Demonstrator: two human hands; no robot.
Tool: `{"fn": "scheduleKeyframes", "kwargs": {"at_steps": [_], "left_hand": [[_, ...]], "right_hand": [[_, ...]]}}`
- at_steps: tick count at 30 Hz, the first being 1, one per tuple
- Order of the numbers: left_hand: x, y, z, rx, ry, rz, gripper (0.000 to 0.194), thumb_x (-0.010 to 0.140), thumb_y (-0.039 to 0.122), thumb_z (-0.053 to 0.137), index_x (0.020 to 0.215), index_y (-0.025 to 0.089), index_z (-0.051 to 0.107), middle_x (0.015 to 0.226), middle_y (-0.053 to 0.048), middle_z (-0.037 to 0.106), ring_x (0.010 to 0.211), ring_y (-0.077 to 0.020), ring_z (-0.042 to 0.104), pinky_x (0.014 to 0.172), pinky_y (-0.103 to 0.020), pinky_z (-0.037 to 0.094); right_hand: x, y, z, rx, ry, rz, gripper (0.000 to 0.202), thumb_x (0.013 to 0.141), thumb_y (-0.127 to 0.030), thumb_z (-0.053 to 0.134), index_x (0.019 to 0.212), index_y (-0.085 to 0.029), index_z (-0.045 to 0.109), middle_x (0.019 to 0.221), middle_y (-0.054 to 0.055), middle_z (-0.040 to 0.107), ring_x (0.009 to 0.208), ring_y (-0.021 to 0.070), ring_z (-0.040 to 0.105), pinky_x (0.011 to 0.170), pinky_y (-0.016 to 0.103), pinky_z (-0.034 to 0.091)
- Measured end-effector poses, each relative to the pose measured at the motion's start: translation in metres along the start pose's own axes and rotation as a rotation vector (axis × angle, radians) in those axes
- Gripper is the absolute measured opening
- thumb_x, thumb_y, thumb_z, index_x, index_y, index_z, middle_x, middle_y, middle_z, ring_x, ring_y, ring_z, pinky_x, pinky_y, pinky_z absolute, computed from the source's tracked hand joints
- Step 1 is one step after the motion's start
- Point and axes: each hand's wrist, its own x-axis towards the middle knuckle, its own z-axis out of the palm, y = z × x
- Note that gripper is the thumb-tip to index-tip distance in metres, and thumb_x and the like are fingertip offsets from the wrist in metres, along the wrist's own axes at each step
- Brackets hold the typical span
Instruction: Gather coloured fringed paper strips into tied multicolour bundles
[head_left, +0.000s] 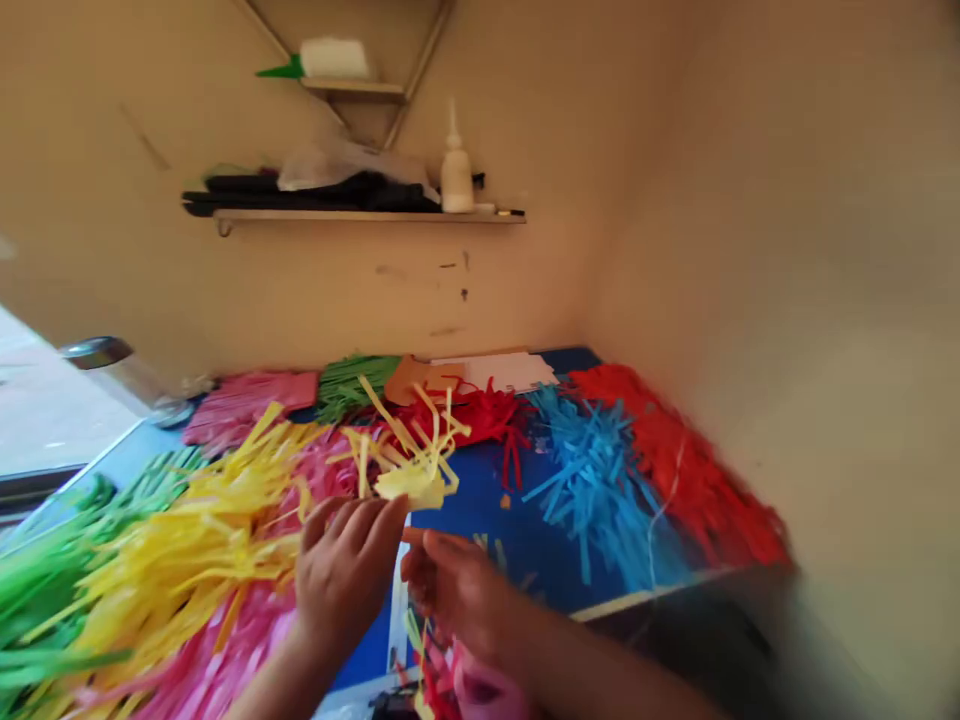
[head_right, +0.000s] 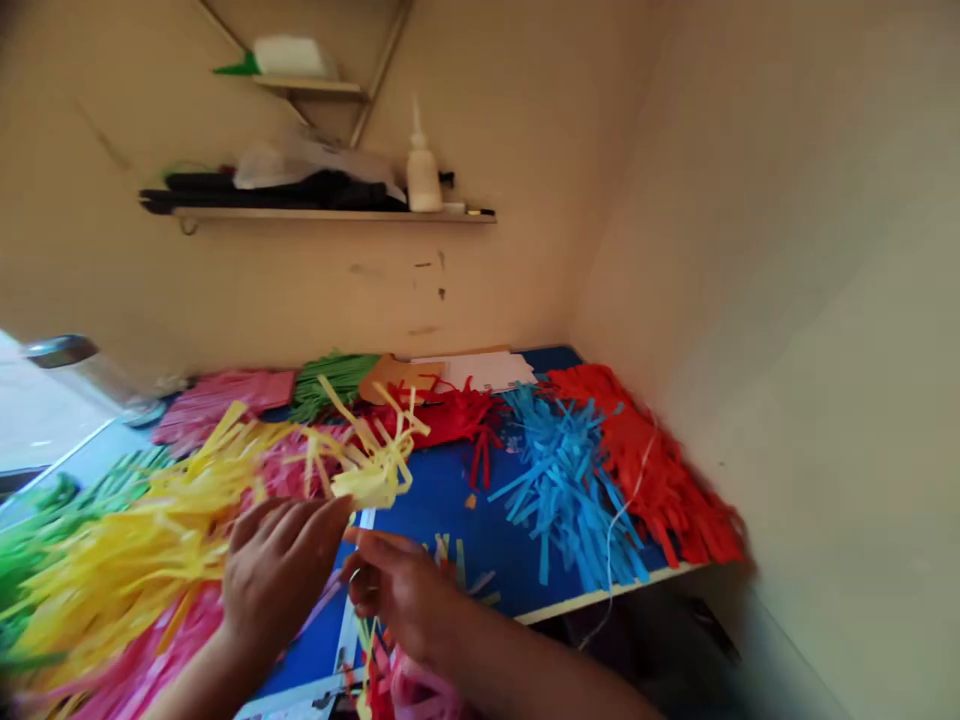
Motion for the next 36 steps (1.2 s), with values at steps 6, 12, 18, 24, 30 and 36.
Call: {"fn": "scheduleKeyframes", "kwargs": {"at_steps": [6, 12, 18, 24, 30, 36], "left_hand": [[-0.021, 0.017, 0.045, -0.115, -0.089, -0.070, 0.024, 0.092, 0.020, 0.047, 0.097, 0.028, 0.069, 0.094, -0.006, 0.072, 0.089, -0.0233, 0.068, 0.078, -0.036, 0.053], [-0.027, 0.034, 0.092, -0.305, -0.161, 0.113, 0.029, 0.094, 0.016, 0.041, 0.097, 0.021, 0.070, 0.112, -0.009, 0.074, 0.105, -0.0239, 0.069, 0.087, -0.035, 0.057], [-0.026, 0.050, 0.110, -0.421, -0.290, 0.099, 0.033, 0.092, 0.014, 0.041, 0.110, 0.021, 0.067, 0.115, -0.009, 0.074, 0.112, -0.0238, 0.066, 0.092, -0.035, 0.055], [-0.012, 0.061, 0.104, -0.412, -0.457, 0.100, 0.031, 0.089, 0.012, 0.042, 0.108, 0.020, 0.066, 0.108, -0.011, 0.074, 0.102, -0.0219, 0.069, 0.088, -0.033, 0.055], [-0.020, 0.036, 0.095, -0.362, -0.641, 0.025, 0.039, 0.077, 0.002, 0.044, 0.098, 0.023, 0.069, 0.099, -0.008, 0.076, 0.090, -0.0224, 0.071, 0.077, -0.033, 0.053], [-0.030, -0.006, 0.082, -0.222, -0.650, -0.052, 0.042, 0.081, 0.006, 0.039, 0.099, 0.025, 0.073, 0.102, -0.012, 0.075, 0.100, -0.0321, 0.068, 0.094, -0.053, 0.043]], "right_hand": [[0.043, -0.025, -0.017, 0.186, 0.248, -0.053, 0.035, 0.095, -0.047, 0.050, 0.091, -0.015, 0.064, 0.070, 0.004, 0.063, 0.061, 0.0142, 0.060, 0.051, 0.022, 0.043], [0.006, -0.110, -0.089, -0.175, 0.635, -0.554, 0.031, 0.083, -0.043, 0.062, 0.105, -0.021, 0.059, 0.089, 0.006, 0.068, 0.082, 0.0210, 0.067, 0.065, 0.033, 0.054], [-0.056, -0.118, -0.115, -1.021, 0.767, -0.911, 0.051, 0.086, -0.044, 0.057, 0.131, -0.021, 0.049, 0.134, 0.014, 0.056, 0.132, 0.0273, 0.046, 0.108, 0.048, 0.037], [-0.003, -0.063, -0.117, -2.108, -0.074, -0.662, 0.036, 0.092, -0.017, 0.048, 0.127, -0.016, 0.055, 0.123, 0.015, 0.067, 0.118, 0.0232, 0.060, 0.116, 0.051, 0.024], [0.003, -0.074, -0.149, -2.136, -0.232, -0.667, 0.026, 0.091, -0.013, 0.050, 0.111, -0.019, 0.066, 0.111, 0.009, 0.073, 0.111, 0.0221, 0.063, 0.103, 0.045, 0.035], [0.001, -0.077, -0.142, -2.060, -0.122, -0.541, 0.026, 0.090, -0.014, 0.053, 0.109, -0.022, 0.070, 0.107, 0.005, 0.074, 0.107, 0.0191, 0.064, 0.092, 0.038, 0.036]]}}
